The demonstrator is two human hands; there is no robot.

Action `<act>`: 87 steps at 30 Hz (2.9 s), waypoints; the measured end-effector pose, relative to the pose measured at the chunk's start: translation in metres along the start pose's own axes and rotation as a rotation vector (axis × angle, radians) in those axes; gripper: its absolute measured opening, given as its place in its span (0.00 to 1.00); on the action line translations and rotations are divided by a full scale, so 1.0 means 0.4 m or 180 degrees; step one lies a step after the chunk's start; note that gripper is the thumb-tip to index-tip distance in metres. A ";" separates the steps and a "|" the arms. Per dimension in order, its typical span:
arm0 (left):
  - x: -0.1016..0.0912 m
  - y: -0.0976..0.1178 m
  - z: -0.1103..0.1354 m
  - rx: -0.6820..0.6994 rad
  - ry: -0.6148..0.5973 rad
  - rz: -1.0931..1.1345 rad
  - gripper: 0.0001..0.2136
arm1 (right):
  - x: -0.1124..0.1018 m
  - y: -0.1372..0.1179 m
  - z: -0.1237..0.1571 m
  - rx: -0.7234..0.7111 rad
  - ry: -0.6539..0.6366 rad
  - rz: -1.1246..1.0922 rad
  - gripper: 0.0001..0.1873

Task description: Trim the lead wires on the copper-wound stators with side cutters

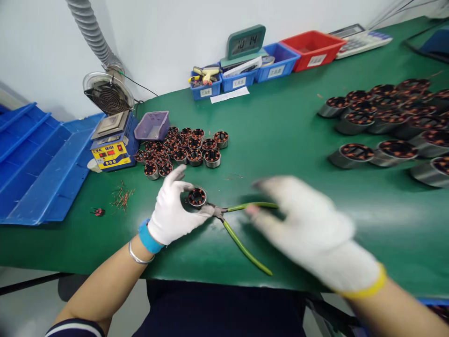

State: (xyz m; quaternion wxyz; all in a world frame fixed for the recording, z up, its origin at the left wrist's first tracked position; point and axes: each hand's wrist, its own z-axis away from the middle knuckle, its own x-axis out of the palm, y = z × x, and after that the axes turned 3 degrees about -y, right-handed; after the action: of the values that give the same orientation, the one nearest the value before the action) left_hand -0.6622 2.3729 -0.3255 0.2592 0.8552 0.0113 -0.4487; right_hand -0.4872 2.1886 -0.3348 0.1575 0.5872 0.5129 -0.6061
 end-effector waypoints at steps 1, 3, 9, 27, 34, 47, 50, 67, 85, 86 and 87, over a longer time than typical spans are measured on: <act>-0.005 0.002 0.000 -0.0170 0.0131 0.0082 0.31 | 0.026 -0.039 0.025 -0.0780 -0.0227 -0.0050 0.20; -0.014 0.001 -0.002 -0.0518 0.0116 0.0165 0.42 | 0.069 -0.082 0.062 -0.1543 -0.0454 0.0142 0.14; -0.006 -0.019 -0.011 -0.1465 -0.0987 0.0604 0.52 | 0.051 -0.019 0.063 -0.0899 -0.0771 0.0739 0.15; 0.017 -0.016 -0.029 -0.1284 -0.1244 0.0735 0.48 | 0.069 -0.156 -0.161 0.0161 -0.1153 0.0047 0.19; 0.011 -0.026 -0.026 -0.1107 -0.1519 0.0894 0.52 | 0.078 -0.152 -0.176 0.0417 -0.1370 -0.0331 0.14; 0.010 -0.034 -0.030 -0.1025 -0.1691 0.0995 0.54 | 0.076 -0.160 -0.163 0.0352 -0.1394 -0.0728 0.13; 0.004 -0.034 -0.036 -0.0978 -0.1814 0.0964 0.54 | 0.053 -0.166 -0.147 0.0722 -0.1560 0.0075 0.12; -0.010 -0.048 -0.043 -0.0401 -0.1666 0.0701 0.27 | 0.088 -0.146 -0.066 -0.0413 -0.1332 0.0907 0.24; 0.021 -0.017 -0.021 0.0136 -0.1191 0.0482 0.09 | 0.036 -0.109 -0.123 -0.0254 -0.2014 -0.0534 0.18; 0.026 -0.013 -0.020 0.0126 -0.1174 0.0455 0.09 | 0.033 -0.107 -0.125 -0.0242 -0.2031 -0.0612 0.18; 0.030 -0.010 -0.019 0.0128 -0.1145 0.0445 0.09 | 0.031 -0.104 -0.127 -0.0205 -0.2052 -0.0672 0.17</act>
State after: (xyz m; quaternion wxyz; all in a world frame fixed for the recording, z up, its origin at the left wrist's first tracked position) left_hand -0.6502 2.3773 -0.3332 0.2704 0.7649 -0.1037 -0.5753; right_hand -0.4955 2.2524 -0.3167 0.2664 0.3038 0.5135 -0.7570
